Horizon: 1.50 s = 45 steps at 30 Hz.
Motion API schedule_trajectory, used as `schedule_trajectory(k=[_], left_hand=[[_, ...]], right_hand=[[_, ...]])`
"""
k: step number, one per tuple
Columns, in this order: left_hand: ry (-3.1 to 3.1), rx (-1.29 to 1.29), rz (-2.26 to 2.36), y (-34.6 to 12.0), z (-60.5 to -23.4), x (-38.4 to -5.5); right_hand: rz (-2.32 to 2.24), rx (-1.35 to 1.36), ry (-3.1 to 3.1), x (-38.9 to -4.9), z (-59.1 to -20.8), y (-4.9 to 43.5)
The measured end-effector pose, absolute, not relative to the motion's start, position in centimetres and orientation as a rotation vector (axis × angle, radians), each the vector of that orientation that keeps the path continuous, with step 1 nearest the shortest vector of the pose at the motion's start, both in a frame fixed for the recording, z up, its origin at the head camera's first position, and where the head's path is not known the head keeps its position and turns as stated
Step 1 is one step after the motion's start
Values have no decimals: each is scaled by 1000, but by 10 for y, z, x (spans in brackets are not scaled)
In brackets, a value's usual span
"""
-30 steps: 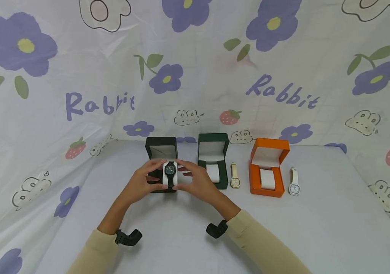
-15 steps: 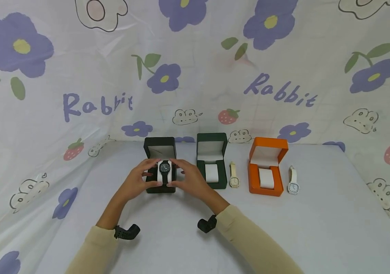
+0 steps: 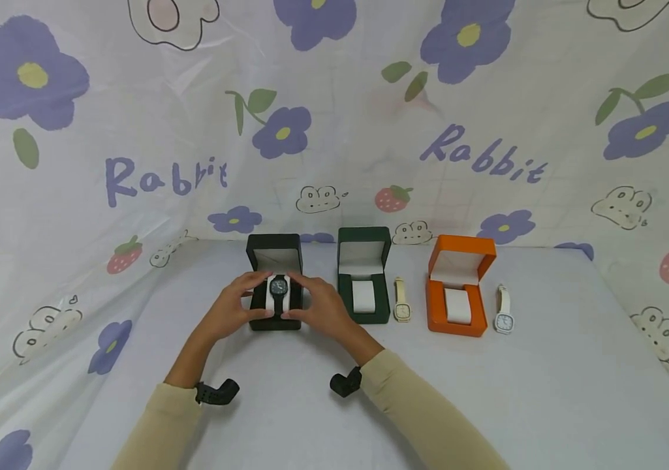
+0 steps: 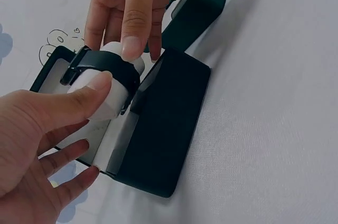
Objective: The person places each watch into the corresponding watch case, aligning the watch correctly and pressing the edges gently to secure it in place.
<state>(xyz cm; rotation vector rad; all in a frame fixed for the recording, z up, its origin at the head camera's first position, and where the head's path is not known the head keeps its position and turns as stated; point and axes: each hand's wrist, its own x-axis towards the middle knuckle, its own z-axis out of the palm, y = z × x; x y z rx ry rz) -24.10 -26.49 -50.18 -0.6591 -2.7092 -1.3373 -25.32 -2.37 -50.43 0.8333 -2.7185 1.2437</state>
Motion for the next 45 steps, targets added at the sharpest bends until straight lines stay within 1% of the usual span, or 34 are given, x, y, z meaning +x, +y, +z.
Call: schedule_trajectory(k=[7, 16, 36, 45], left_hand=[[-2746, -646, -1290, -266, -508, -244], [-2810, -559, -1286, -269, -505, -245], [-2836, -574, -1293, -274, -516, -249], [-2858, -571, -1270, -274, -520, -252]], right_hand=[[1145, 825, -2751, -258, -511, -28], [1122, 834, -2776, -262, -512, -34], [969, 865, -2834, -261, -514, -37], [1046, 877, -2805, -263, -517, -37]])
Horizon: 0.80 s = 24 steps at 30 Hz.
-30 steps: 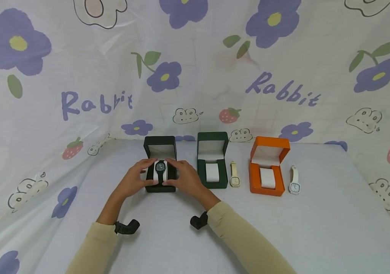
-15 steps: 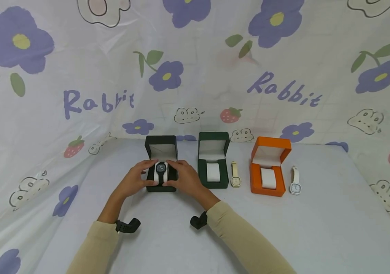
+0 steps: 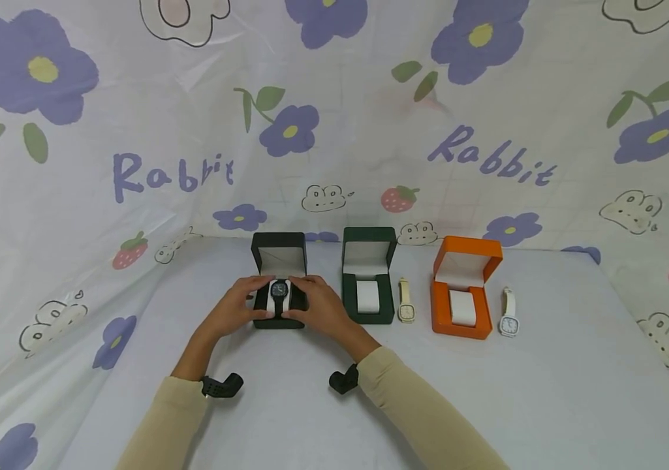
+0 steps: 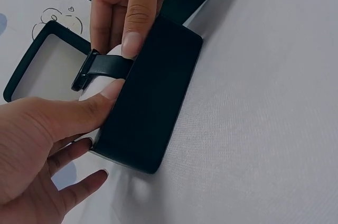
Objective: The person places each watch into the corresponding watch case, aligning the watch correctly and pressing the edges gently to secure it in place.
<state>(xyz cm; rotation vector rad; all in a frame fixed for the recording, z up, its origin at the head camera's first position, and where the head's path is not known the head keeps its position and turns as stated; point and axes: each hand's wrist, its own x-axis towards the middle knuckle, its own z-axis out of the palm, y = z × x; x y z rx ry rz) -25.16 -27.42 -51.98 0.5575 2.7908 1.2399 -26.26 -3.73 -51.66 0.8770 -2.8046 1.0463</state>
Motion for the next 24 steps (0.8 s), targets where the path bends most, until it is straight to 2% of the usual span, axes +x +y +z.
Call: schedule_trajectory(k=[11, 21, 24], left_hand=[[2848, 599, 1280, -276, -522, -252], [2835, 614, 1241, -274, -522, -252], [2814, 583, 1246, -272, -521, -250]], right_hand=[[1144, 842, -2760, -262, -517, -37], [1109, 940, -2750, -264, -515, -35], [1150, 880, -2689, -265, -514, -33]])
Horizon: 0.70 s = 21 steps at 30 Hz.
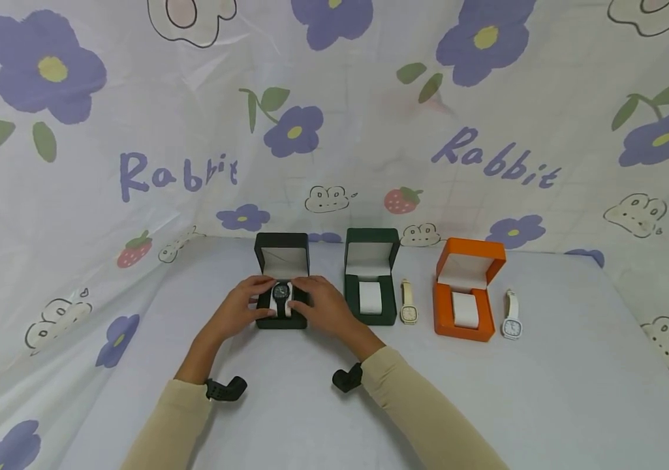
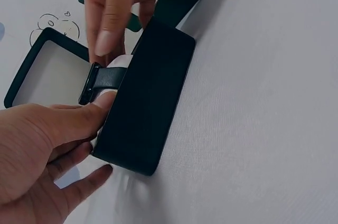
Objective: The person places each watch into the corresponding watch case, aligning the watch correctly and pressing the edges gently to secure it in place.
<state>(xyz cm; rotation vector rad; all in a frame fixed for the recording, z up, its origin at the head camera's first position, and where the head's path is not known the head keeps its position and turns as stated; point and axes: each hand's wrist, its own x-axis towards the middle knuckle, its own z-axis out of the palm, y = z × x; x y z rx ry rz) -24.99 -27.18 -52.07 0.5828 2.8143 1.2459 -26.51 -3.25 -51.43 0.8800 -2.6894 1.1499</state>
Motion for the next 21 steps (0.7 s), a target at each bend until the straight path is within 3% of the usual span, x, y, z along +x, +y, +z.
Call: schedule_trajectory(k=[6, 21], left_hand=[[2807, 555, 1269, -270, -519, -246], [2716, 285, 1515, -277, -525, -223]], right_hand=[[1354, 620, -2308, -274, -500, -31], [1697, 592, -2495, -298, -449, -34]])
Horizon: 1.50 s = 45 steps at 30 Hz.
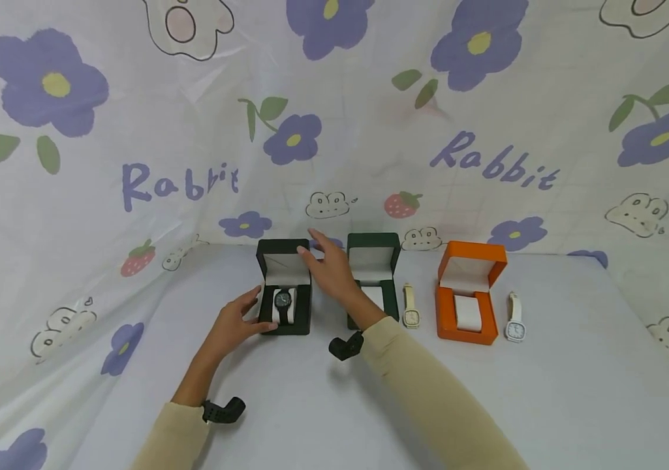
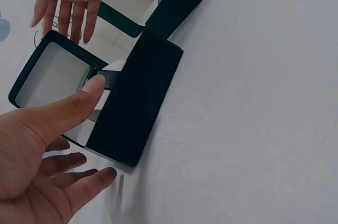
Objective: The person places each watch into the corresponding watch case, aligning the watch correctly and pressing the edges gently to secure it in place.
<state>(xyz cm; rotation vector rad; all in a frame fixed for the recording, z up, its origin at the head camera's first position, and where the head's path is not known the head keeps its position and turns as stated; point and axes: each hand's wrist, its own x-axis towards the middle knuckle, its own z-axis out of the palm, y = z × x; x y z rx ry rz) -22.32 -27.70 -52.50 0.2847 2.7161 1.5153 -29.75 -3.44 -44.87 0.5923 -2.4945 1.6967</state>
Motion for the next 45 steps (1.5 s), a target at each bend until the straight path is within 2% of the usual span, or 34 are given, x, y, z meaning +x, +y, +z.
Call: schedule_trajectory(k=[13, 22, 45], left_hand=[[2708, 259, 1473, -277, -534, -227], [2628, 182, 1589, -275, -534, -225], [2560, 194, 1681, -277, -537, -231]], right_hand=[[1697, 599, -2667, -308, -437, -38], [1680, 631, -2661, -312, -445, -42], [1641, 761, -2666, -298, -459, -34]])
